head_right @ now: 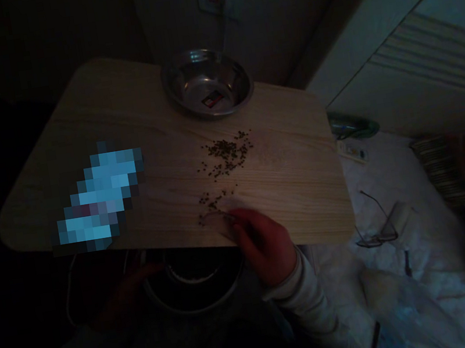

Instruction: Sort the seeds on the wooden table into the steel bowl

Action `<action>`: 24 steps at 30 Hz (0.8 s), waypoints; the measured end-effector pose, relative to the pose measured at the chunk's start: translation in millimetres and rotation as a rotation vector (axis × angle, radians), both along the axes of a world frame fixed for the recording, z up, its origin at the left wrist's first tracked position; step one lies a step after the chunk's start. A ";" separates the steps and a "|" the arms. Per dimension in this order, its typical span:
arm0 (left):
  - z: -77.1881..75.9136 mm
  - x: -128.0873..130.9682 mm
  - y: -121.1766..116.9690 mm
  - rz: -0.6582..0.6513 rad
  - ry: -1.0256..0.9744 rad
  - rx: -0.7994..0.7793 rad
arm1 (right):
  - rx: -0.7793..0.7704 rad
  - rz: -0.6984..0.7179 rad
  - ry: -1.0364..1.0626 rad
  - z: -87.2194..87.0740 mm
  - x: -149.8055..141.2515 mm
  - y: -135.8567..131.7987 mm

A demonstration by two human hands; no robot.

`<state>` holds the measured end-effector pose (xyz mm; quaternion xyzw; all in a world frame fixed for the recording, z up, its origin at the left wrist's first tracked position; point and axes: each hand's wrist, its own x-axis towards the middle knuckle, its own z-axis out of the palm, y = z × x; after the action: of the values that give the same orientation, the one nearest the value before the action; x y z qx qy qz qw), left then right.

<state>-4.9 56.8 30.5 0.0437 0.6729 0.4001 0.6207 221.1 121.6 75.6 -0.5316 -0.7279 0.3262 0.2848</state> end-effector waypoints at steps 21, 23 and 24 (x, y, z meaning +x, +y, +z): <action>-7.5 0.9 -3.1 0.033 -0.069 -0.040 | -0.016 0.000 0.037 -2.2 1.3 -3.4; -6.6 2.2 -2.7 0.038 -0.065 -0.040 | -0.014 -0.023 0.036 -3.4 2.0 -3.1; -5.6 2.5 -2.2 0.037 -0.062 -0.040 | -0.013 -0.029 0.035 -3.9 2.3 -2.7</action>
<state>-2.4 54.5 24.9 0.0064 0.6620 0.3993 0.6343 223.4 118.9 71.7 -0.5383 -0.7128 0.3360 0.2987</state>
